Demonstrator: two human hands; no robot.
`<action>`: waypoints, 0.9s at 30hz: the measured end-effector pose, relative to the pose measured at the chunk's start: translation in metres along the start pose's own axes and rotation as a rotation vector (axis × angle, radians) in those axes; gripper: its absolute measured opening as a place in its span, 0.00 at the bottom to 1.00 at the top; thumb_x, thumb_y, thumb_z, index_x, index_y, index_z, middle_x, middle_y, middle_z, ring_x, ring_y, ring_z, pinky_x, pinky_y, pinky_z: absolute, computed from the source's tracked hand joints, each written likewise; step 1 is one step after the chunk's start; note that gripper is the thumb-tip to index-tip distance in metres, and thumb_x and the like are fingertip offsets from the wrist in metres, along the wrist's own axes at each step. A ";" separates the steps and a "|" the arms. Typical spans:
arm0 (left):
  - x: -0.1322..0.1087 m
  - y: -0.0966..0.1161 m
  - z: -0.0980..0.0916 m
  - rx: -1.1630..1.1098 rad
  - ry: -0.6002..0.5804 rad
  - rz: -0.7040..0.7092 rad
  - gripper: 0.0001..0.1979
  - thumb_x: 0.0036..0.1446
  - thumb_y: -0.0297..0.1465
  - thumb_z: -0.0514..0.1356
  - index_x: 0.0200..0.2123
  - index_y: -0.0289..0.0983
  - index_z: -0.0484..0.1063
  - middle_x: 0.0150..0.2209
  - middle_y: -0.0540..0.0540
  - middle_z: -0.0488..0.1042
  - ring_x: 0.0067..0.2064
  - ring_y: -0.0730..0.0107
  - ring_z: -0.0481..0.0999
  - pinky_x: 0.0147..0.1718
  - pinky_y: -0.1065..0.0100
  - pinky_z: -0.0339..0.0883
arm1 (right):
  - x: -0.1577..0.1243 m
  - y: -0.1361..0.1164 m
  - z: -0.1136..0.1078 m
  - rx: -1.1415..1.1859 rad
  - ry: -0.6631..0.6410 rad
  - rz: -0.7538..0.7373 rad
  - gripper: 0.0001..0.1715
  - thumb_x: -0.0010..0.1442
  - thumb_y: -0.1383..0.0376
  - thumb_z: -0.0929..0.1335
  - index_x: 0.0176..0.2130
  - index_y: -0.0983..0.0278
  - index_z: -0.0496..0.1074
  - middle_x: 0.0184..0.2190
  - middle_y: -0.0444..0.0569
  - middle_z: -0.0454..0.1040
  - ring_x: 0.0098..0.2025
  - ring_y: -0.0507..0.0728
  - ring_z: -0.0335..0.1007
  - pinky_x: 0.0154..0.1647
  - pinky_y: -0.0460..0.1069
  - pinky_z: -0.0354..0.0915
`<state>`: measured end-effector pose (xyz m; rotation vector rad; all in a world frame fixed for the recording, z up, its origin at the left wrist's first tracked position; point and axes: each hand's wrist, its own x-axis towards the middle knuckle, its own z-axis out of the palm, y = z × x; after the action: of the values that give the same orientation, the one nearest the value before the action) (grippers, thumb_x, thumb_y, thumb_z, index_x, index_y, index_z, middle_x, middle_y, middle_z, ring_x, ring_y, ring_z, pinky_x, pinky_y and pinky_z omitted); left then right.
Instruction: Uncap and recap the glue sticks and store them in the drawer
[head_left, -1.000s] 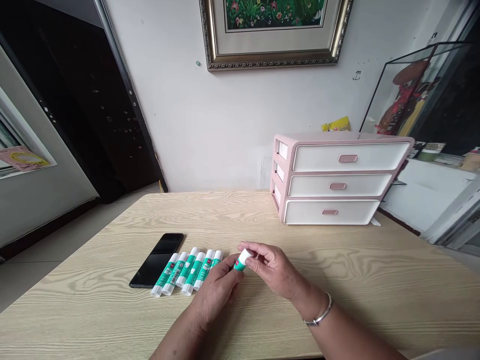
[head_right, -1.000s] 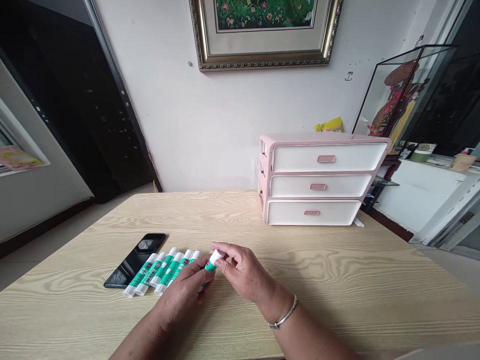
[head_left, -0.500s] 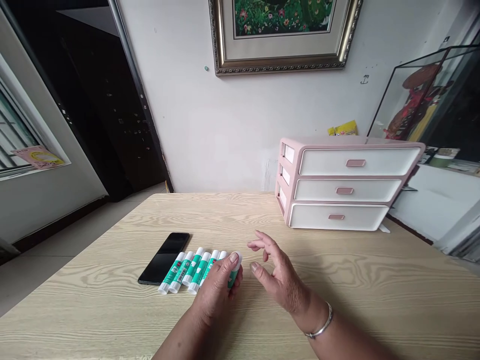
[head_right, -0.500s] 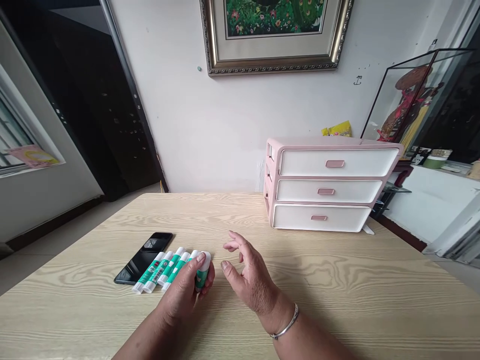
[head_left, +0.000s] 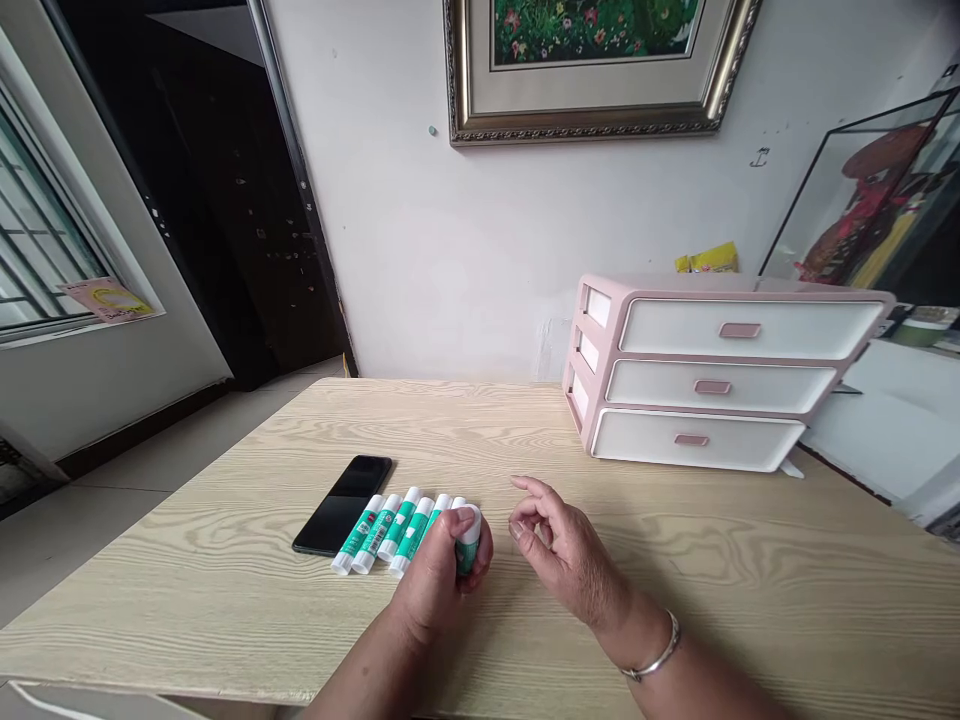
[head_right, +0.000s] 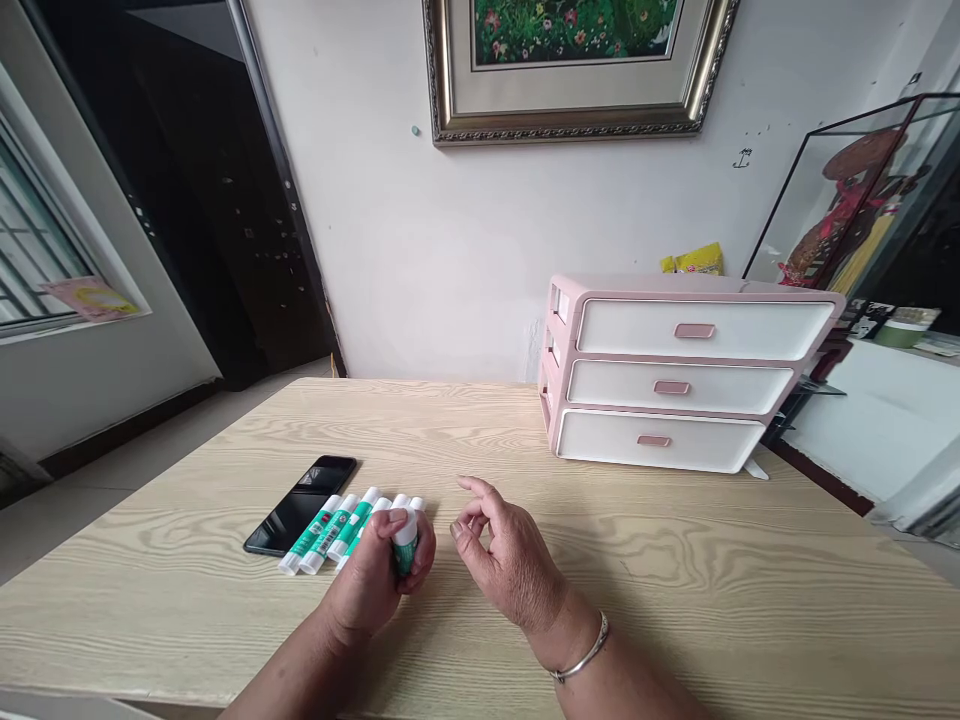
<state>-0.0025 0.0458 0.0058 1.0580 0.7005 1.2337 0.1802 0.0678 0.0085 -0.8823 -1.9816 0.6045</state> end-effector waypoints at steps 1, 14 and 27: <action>0.000 0.000 0.000 -0.003 -0.001 0.002 0.25 0.60 0.45 0.50 0.17 0.36 0.65 0.16 0.53 0.57 0.17 0.78 0.53 0.16 0.72 0.41 | 0.000 0.000 0.000 0.001 -0.002 0.001 0.25 0.68 0.62 0.64 0.63 0.59 0.60 0.39 0.46 0.78 0.34 0.52 0.72 0.39 0.48 0.68; 0.000 0.002 0.002 0.063 0.113 0.013 0.27 0.63 0.49 0.48 0.19 0.37 0.64 0.17 0.52 0.58 0.17 0.78 0.55 0.16 0.72 0.44 | 0.000 -0.004 -0.003 -0.003 -0.025 0.000 0.21 0.69 0.61 0.64 0.60 0.60 0.64 0.34 0.43 0.77 0.33 0.51 0.70 0.40 0.48 0.66; -0.001 0.009 0.014 0.611 -0.038 0.006 0.23 0.68 0.46 0.49 0.55 0.39 0.71 0.49 0.45 0.75 0.46 0.63 0.72 0.42 0.66 0.66 | 0.004 0.011 0.019 0.420 -0.123 0.251 0.18 0.65 0.51 0.67 0.46 0.61 0.68 0.38 0.48 0.76 0.39 0.56 0.72 0.40 0.49 0.69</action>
<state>0.0066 0.0406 0.0191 1.5748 1.0816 1.0185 0.1665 0.0761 -0.0069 -0.8481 -1.7642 1.1949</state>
